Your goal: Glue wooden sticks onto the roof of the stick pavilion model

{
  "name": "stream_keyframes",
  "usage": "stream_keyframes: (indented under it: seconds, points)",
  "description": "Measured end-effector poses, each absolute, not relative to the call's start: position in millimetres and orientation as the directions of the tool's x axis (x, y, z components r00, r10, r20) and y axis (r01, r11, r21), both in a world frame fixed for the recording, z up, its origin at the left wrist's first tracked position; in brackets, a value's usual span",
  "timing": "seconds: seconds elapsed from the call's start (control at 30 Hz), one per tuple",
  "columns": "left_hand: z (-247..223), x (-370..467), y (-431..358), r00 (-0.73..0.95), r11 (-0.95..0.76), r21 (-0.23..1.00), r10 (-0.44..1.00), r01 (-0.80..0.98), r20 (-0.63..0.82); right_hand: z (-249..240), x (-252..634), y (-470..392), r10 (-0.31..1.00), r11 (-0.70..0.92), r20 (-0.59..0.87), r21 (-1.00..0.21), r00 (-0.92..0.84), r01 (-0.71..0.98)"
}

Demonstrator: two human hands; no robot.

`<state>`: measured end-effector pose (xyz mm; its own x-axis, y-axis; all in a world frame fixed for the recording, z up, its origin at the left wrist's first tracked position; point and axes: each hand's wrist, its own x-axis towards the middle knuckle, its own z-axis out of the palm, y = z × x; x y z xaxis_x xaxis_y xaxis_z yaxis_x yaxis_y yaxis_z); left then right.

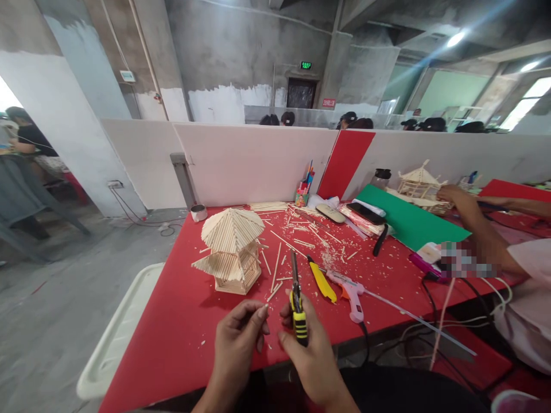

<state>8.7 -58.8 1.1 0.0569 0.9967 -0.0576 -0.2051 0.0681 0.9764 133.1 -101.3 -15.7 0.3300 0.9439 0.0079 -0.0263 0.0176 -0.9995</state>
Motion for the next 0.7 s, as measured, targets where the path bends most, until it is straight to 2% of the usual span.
stream_keyframes:
  seconds: [0.17, 0.3, 0.37, 0.57, 0.7]
  points:
    - [1.2, 10.6, -56.3, 0.090, 0.115, 0.939, 0.992, -0.325, -0.091, -41.3, 135.1, -115.8, 0.955, 0.027, 0.088, -0.976, 0.284, 0.214]
    - [1.5, 13.1, -55.6, 0.072, 0.098, 0.940, 0.994, -0.326, -0.079, -62.3, 124.6, -124.7, 0.915, 0.045, 0.173, -0.941, 0.364, 0.334]
    - [2.9, 12.0, -55.5, 0.040, 0.043, 0.961, 0.999, -0.274, -0.034, -68.6, 120.6, -127.0, 0.908, 0.040, 0.194, -0.923, 0.372, 0.383]
    - [15.6, 5.3, -57.7, -0.017, -0.255, 0.966, 0.967, 0.033, 0.255, -70.5, 116.9, -126.1, 0.902, 0.069, 0.267, -0.864, 0.338, 0.499]
    - [17.6, 4.9, -56.3, 0.019, -0.258, 0.966, 0.966, 0.024, 0.257, -68.8, 117.8, -124.8, 0.915, 0.068, 0.285, -0.806, 0.285, 0.588]
